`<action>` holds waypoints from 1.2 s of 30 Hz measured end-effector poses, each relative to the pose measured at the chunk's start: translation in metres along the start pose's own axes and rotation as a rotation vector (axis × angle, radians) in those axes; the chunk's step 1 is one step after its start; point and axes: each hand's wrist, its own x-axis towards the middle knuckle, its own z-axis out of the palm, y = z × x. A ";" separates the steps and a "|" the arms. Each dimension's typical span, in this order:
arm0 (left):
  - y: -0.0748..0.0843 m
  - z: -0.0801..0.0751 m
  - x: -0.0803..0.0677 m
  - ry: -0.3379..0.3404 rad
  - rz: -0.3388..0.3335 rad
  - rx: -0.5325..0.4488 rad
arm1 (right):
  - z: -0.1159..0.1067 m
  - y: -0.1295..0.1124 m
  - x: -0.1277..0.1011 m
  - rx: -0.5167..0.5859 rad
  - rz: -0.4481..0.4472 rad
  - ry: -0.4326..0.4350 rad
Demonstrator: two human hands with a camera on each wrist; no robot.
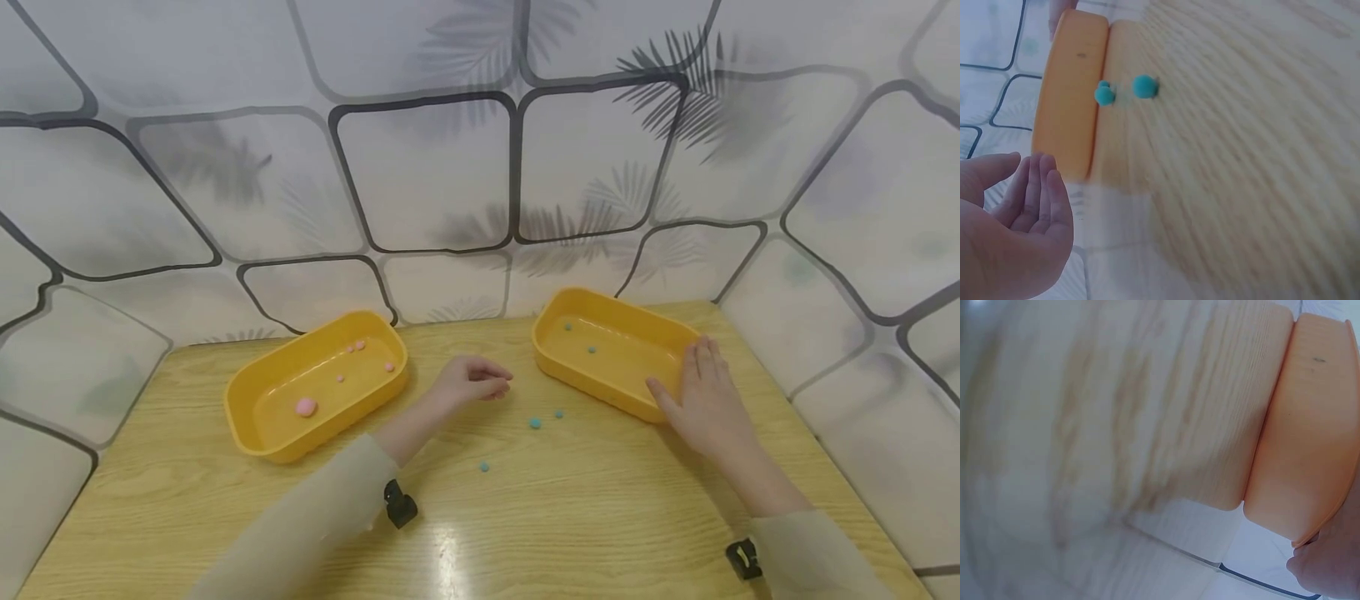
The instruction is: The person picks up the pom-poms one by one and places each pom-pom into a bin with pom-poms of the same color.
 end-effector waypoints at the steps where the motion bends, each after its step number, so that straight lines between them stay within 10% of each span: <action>1: -0.002 -0.001 -0.002 0.004 -0.006 0.006 | 0.000 0.000 0.000 -0.002 -0.001 0.001; 36: -0.044 -0.011 -0.048 -0.112 0.105 0.191 | -0.001 -0.001 0.000 0.000 0.008 -0.015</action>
